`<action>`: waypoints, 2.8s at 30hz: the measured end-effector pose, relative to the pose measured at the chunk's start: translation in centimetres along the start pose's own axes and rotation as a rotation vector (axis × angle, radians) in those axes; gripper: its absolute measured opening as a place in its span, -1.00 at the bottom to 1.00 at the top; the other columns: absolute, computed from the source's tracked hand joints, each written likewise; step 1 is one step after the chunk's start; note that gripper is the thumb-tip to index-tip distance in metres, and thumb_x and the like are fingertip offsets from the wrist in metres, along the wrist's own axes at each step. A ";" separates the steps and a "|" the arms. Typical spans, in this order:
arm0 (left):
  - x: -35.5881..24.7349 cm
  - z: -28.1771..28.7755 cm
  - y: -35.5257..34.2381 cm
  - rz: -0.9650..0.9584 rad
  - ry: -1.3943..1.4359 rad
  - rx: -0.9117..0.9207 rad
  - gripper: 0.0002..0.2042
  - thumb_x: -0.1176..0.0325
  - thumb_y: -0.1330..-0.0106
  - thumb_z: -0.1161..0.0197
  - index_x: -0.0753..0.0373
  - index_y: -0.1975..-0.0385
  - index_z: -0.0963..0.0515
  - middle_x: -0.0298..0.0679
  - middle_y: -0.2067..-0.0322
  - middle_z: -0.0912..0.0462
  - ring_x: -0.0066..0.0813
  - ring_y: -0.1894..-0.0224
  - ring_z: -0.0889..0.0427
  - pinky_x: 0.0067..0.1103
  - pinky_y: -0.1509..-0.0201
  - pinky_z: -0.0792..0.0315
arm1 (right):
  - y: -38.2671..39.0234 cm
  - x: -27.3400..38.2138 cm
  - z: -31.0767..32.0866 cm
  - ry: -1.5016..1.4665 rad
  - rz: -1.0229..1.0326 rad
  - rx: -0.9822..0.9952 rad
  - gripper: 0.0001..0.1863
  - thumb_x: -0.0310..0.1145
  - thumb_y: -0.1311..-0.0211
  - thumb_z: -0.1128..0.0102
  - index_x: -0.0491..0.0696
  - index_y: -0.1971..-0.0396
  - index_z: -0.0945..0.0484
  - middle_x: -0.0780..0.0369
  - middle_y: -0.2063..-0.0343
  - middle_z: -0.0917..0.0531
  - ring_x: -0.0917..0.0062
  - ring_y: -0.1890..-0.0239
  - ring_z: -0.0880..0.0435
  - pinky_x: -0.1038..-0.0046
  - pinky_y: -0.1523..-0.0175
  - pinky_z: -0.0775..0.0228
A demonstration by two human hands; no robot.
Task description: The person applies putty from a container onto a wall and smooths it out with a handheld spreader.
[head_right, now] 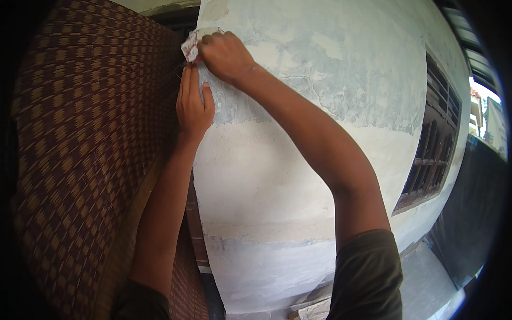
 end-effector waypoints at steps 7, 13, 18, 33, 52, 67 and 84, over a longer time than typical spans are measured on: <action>-0.7 0.0 -0.6 -0.013 0.011 -0.035 -0.53 0.45 -0.32 0.02 0.57 -0.20 -0.29 0.24 -0.23 -0.33 0.16 -0.29 -0.34 -0.24 -0.34 -0.26 | -5.4 -5.7 1.6 0.107 -0.145 -0.046 -0.83 -0.37 -0.13 -0.16 -0.14 0.34 -0.61 0.08 0.34 -0.65 0.18 0.27 -0.66 0.23 0.17 -0.50; 0.7 0.0 -0.1 0.037 0.012 0.005 -0.52 0.41 -0.29 -0.02 0.56 -0.18 -0.32 0.23 -0.23 -0.34 0.16 -0.29 -0.34 -0.21 -0.34 -0.27 | -2.2 1.6 -2.3 -0.024 0.058 0.003 -0.88 -0.42 -0.11 -0.14 -0.16 0.41 -0.57 0.08 0.36 -0.63 0.18 0.23 -0.64 0.25 0.08 -0.49; -0.1 0.2 -0.4 0.013 -0.014 -0.024 -0.53 0.44 -0.31 0.01 0.57 -0.19 -0.32 0.24 -0.22 -0.34 0.15 -0.25 -0.39 -0.26 -0.31 -0.30 | -3.5 -1.7 2.0 -0.049 0.007 -0.212 -0.82 -0.41 -0.13 -0.14 -0.12 0.27 -0.58 0.11 0.36 -0.63 0.20 0.23 -0.63 0.24 0.10 -0.48; 0.0 0.3 -0.4 0.015 0.007 -0.026 -0.51 0.41 -0.28 -0.04 0.55 -0.19 -0.32 0.24 -0.22 -0.35 0.13 -0.25 -0.40 -0.22 -0.28 -0.35 | -1.9 -2.5 3.6 -0.060 -0.017 -0.236 -0.85 -0.42 -0.11 -0.14 -0.13 0.33 -0.57 0.10 0.40 -0.61 0.15 0.30 -0.62 0.22 0.14 -0.49; -0.3 0.3 -0.5 0.027 0.005 -0.015 -0.50 0.41 -0.28 -0.02 0.53 -0.21 -0.31 0.21 -0.24 -0.32 0.19 -0.16 -0.48 -0.22 -0.19 -0.44 | -3.8 -5.4 0.7 0.094 -0.093 -0.072 -0.84 -0.47 -0.13 -0.07 -0.20 0.33 -0.57 0.05 0.31 -0.61 0.18 0.20 -0.64 0.27 0.09 -0.52; -0.7 -0.2 -0.4 -0.027 -0.050 -0.031 -0.51 0.45 -0.28 0.00 0.56 -0.20 -0.31 0.26 -0.23 -0.33 0.14 -0.29 -0.34 -0.24 -0.34 -0.28 | -3.2 -5.3 0.8 0.198 -0.056 -0.083 -0.78 -0.42 -0.14 -0.11 -0.15 0.23 -0.58 0.15 0.24 -0.63 0.27 0.18 -0.66 0.31 0.17 -0.56; -1.3 0.5 -0.4 -0.073 -0.037 -0.040 -0.53 0.47 -0.26 -0.02 0.63 -0.14 -0.34 0.27 -0.23 -0.33 0.17 -0.28 -0.35 -0.23 -0.33 -0.28 | -1.2 -2.7 -0.2 0.012 0.039 -0.093 -0.78 -0.46 -0.17 -0.04 -0.18 0.21 -0.54 0.08 0.25 -0.62 0.21 0.17 -0.65 0.27 0.10 -0.55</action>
Point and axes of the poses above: each hand's wrist, its own y-axis away from the middle knuckle, its own z-axis out of the back of the hand, x = y × z, the point moved 9 cm from there along -y, towards the middle knuckle
